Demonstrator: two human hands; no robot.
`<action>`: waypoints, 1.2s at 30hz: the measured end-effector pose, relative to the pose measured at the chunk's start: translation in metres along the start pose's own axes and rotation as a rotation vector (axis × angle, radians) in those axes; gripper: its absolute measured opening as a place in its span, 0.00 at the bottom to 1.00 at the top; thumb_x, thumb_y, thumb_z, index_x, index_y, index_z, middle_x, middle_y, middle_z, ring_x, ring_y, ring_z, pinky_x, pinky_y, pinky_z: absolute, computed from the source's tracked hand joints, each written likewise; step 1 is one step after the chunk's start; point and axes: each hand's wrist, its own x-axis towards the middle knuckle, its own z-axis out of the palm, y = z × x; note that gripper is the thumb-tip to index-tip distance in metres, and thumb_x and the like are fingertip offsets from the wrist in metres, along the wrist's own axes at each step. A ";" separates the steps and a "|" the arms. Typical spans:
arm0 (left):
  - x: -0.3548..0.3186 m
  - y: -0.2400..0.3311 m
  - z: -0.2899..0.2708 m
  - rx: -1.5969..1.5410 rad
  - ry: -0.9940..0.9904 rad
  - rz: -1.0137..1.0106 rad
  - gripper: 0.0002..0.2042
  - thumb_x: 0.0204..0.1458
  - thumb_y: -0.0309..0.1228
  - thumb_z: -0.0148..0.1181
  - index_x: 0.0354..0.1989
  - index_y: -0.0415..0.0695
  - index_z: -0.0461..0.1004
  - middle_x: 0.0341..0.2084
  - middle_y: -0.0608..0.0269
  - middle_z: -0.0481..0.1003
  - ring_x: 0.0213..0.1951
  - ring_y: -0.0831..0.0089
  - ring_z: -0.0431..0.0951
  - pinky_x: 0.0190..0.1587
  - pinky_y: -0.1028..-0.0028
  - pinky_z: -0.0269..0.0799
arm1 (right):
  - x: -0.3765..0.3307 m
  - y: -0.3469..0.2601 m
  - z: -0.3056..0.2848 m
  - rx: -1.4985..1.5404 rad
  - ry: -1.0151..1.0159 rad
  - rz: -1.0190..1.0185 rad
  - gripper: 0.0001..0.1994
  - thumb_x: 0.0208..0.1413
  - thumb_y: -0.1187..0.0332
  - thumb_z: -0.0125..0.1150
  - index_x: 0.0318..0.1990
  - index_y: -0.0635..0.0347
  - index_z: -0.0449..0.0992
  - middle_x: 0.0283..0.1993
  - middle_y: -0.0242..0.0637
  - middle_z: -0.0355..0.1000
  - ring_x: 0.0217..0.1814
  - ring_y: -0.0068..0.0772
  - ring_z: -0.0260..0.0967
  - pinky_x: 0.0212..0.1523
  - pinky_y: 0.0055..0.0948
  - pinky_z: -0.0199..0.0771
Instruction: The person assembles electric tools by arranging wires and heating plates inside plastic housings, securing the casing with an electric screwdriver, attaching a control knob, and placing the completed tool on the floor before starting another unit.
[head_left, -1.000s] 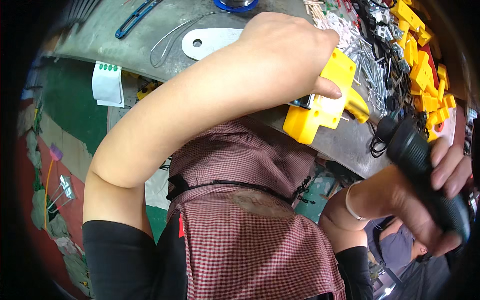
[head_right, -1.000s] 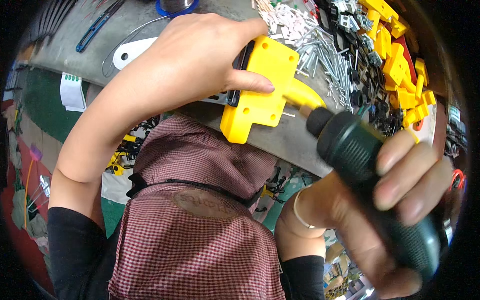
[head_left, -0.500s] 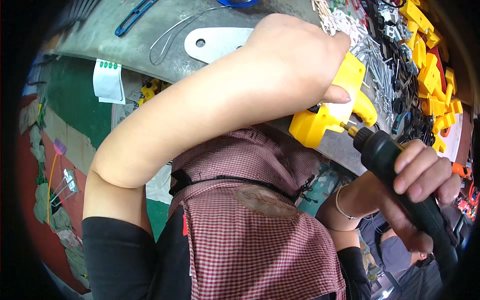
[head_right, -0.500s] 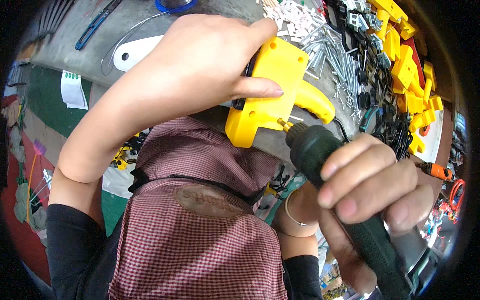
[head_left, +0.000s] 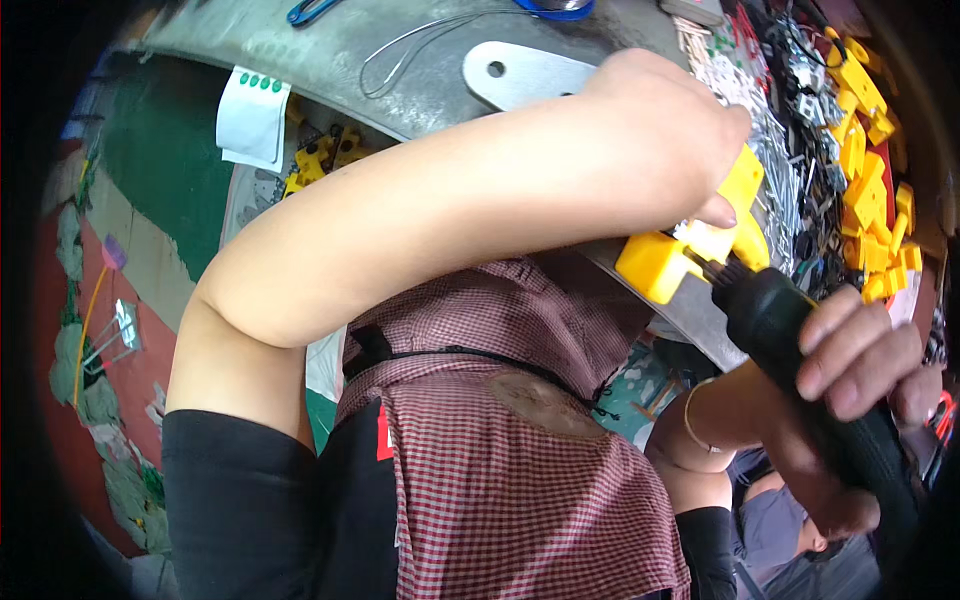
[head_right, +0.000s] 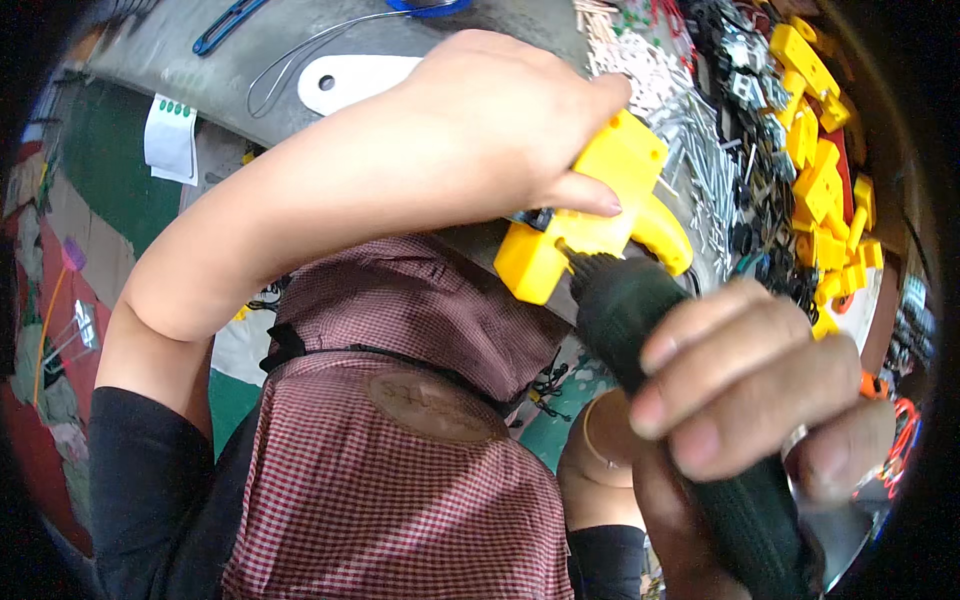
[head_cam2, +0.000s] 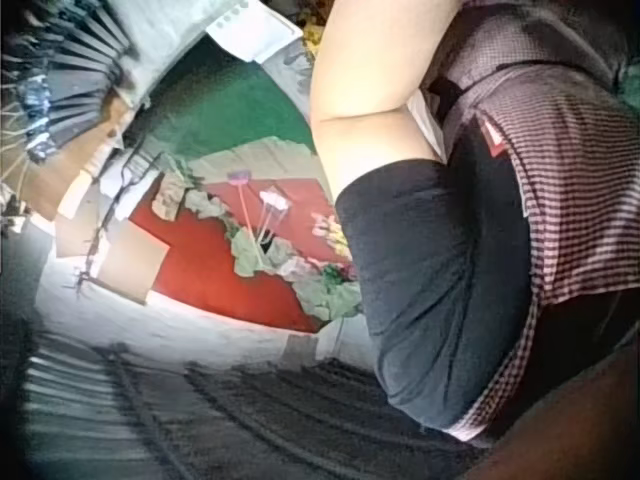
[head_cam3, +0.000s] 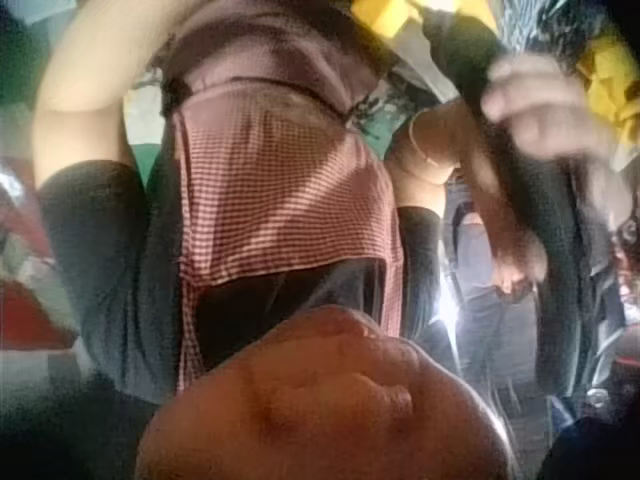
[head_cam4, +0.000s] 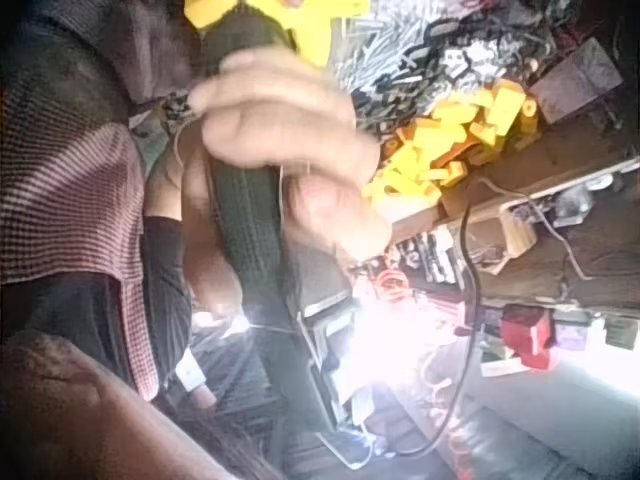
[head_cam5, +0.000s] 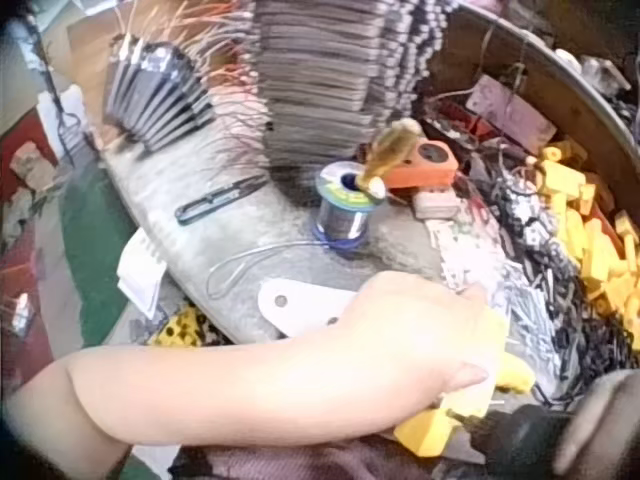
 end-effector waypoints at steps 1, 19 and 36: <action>-0.001 0.001 0.000 -0.012 -0.004 0.006 0.26 0.47 0.52 0.63 0.39 0.39 0.72 0.27 0.50 0.78 0.34 0.52 0.80 0.36 0.58 0.74 | 0.001 0.002 0.000 0.011 -0.041 0.019 0.34 0.41 0.41 0.69 0.47 0.58 0.66 0.32 0.30 0.66 0.26 0.23 0.63 0.32 0.24 0.59; -0.025 0.016 0.003 -0.147 -0.054 -0.114 0.31 0.40 0.51 0.68 0.47 0.42 0.68 0.36 0.52 0.74 0.42 0.52 0.75 0.44 0.58 0.71 | -0.002 -0.040 -0.011 0.014 0.069 -0.002 0.33 0.44 0.55 0.72 0.51 0.66 0.65 0.29 0.28 0.65 0.26 0.20 0.64 0.31 0.22 0.61; 0.053 0.027 -0.023 0.031 -0.630 0.373 0.31 0.33 0.29 0.73 0.51 0.44 0.70 0.43 0.54 0.73 0.41 0.51 0.76 0.43 0.60 0.72 | -0.080 -0.047 -0.088 0.556 0.964 -0.014 0.21 0.52 0.66 0.62 0.49 0.65 0.61 0.32 0.32 0.58 0.36 0.27 0.60 0.52 0.33 0.62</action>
